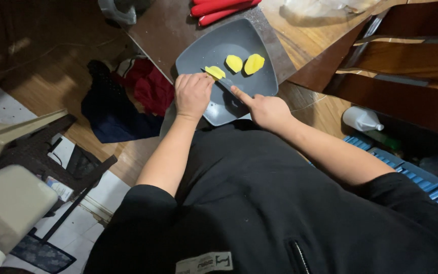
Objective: The person takes a potato from a basket and places it on a plate to cut it into small pieces with a knife. They then repeat the process, cutting a second potato into small pieces on the same plate.
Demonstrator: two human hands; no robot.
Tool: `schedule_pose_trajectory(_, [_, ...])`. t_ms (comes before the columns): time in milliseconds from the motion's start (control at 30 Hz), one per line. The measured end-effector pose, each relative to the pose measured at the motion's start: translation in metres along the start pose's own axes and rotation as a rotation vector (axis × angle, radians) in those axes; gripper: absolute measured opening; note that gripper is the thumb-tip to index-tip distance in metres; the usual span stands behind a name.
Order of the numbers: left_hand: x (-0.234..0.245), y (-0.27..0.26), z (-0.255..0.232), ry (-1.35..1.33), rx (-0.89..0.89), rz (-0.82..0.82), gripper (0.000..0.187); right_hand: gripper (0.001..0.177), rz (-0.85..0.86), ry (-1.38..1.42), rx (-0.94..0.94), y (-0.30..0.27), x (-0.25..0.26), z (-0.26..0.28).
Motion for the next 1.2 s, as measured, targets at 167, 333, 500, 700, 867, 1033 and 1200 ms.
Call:
schedule_pose_trajectory(167, [0.001,0.003,-0.001,0.010,0.008,0.017,0.008,0.076,0.036,0.011,-0.029,-0.007,0.001,-0.001])
schedule_pose_trajectory(333, [-0.001,0.004,-0.001,0.021,0.026,0.038,0.008,0.075,0.050,0.040,-0.044,-0.011,0.003,0.000])
schedule_pose_trajectory(500, [-0.002,0.003,0.001,0.006,0.011,0.026,0.009,0.078,0.163,0.029,-0.095,-0.010,-0.006,-0.006])
schedule_pose_trajectory(700, [-0.003,0.001,0.001,0.007,0.009,0.021,0.009,0.071,0.120,0.128,-0.079,-0.014,0.002,-0.005])
schedule_pose_trajectory(867, [0.000,0.005,-0.005,0.033,0.041,0.084,0.016,0.067,0.033,0.245,-0.132,-0.030,0.025,-0.004])
schedule_pose_trajectory(1033, [0.004,0.017,-0.012,0.035,0.078,0.194,0.050,0.067,0.032,0.293,-0.221,-0.044,0.031,-0.009])
schedule_pose_trajectory(1200, [-0.002,0.023,-0.008,0.030,0.112,0.284,0.055,0.061,0.067,0.327,-0.228,-0.053,0.022,-0.005])
Point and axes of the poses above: each hand's wrist, its own y-axis towards the middle knuckle, its own x-axis out of the back of the hand, z = x × y, the point moved 4 cm from there along y, towards the middle knuckle, and after that the axes turned 15 degrees about x, right-handed, at the moved point
